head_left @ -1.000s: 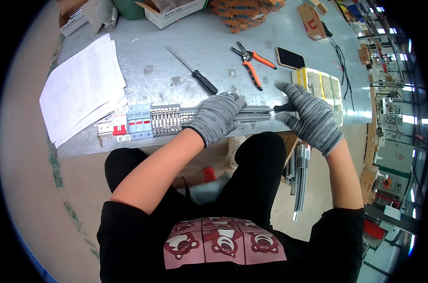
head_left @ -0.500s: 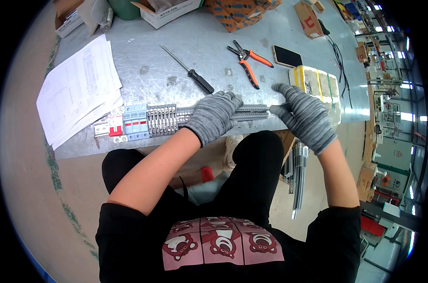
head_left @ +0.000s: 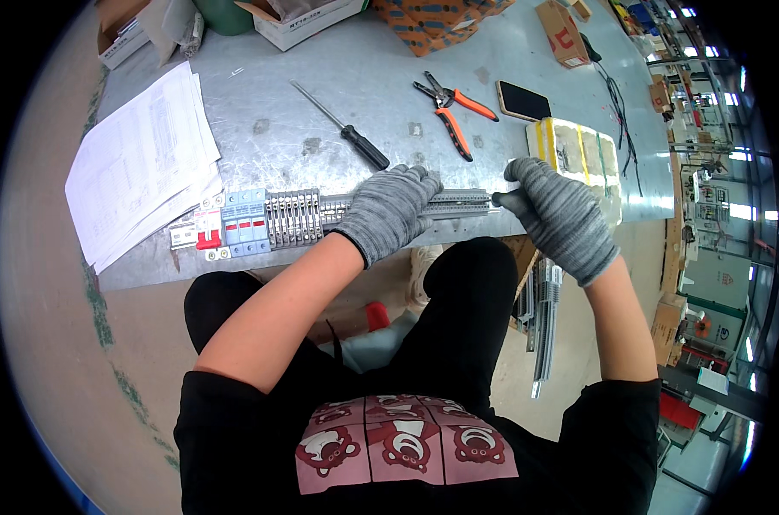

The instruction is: The person assembles an electrical component by inserting screws into a DIN rail-mounted device. They retrieve screws from a compartmentalized parts tray, place them into the device, and use a screwdriver to tighten them. The person also handles a small black rectangular object and organizes parts within the tray.

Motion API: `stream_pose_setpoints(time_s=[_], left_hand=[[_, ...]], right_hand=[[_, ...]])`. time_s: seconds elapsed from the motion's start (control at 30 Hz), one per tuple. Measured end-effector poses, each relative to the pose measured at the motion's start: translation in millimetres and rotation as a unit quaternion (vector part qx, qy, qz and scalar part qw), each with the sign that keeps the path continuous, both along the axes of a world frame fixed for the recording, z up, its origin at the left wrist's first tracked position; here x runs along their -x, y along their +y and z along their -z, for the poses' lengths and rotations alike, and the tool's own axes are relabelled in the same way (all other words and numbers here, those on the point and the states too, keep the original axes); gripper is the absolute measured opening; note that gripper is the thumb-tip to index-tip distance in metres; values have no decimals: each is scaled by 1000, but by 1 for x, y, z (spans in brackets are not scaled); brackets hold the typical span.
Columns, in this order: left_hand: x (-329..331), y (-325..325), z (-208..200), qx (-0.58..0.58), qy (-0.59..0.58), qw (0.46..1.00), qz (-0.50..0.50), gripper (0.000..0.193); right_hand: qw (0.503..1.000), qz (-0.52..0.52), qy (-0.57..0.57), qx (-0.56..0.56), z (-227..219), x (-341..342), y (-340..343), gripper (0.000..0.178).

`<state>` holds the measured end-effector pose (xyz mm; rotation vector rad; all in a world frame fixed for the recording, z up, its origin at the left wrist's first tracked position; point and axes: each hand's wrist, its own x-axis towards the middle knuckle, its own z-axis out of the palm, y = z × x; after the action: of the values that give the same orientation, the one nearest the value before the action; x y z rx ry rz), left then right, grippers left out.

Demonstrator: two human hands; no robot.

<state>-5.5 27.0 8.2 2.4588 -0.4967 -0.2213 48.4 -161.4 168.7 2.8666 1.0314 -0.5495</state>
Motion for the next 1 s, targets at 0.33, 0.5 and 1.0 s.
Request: stream_pose_setpoints(time_s=[0.33, 0.5, 1.0], left_hand=[[1, 3, -7, -5, 18, 1000, 0, 57], [-1, 1, 4, 0, -2, 1000, -1, 56], [25, -18, 8, -100, -119, 987, -44, 45]], right_hand=[[996, 35, -12, 82, 3, -1, 5, 50], [996, -57, -26, -69, -5, 5, 7, 37], [993, -68, 1, -93, -7, 7, 18, 51]])
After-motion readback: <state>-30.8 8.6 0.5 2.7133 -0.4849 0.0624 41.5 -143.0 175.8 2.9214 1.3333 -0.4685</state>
